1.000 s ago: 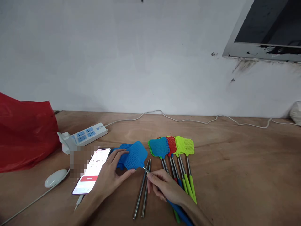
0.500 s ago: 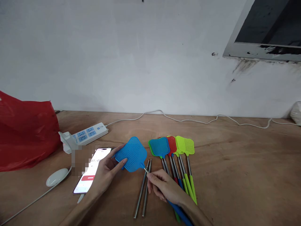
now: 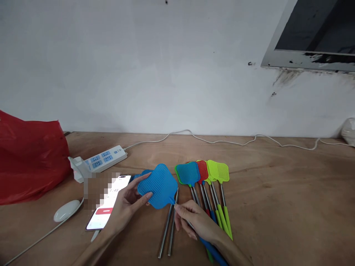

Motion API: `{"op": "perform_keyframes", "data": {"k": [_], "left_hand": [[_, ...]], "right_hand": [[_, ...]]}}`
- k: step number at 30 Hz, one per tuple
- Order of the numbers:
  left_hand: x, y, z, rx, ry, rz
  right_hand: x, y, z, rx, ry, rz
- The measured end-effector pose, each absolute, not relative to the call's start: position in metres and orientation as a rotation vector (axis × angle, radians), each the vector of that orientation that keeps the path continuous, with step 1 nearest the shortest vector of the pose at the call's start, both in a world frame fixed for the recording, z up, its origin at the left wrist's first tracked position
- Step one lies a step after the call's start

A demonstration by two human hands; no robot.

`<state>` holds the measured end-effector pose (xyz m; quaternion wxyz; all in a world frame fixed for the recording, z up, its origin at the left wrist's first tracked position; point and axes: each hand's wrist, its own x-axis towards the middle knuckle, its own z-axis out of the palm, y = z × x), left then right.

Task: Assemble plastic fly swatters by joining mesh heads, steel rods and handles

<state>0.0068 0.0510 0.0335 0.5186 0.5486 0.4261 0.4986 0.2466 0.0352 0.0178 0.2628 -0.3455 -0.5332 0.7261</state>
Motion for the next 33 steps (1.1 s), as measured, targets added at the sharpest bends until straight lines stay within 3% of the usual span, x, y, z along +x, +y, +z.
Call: {"op": "perform_keyframes", "data": {"k": [9,15,24,33], "left_hand": [[0.009,0.044,0.045,1.509,1.117,1.099],[0.007,0.046,0.039,1.553,1.276,1.271],[0.012,0.039,0.047,1.676,1.078,0.851],[0.019,0.034,0.032,1.565,0.993,0.63]], "right_hand": [[0.246,0.039,0.024,-0.977,-1.359,1.948],[0.252,0.043,0.037,-1.016,-0.886,1.749],[0.249,0.046,0.029,-0.947,-0.558,1.479],[0.239,0.043,0.031,-0.895,-0.641,1.543]]}}
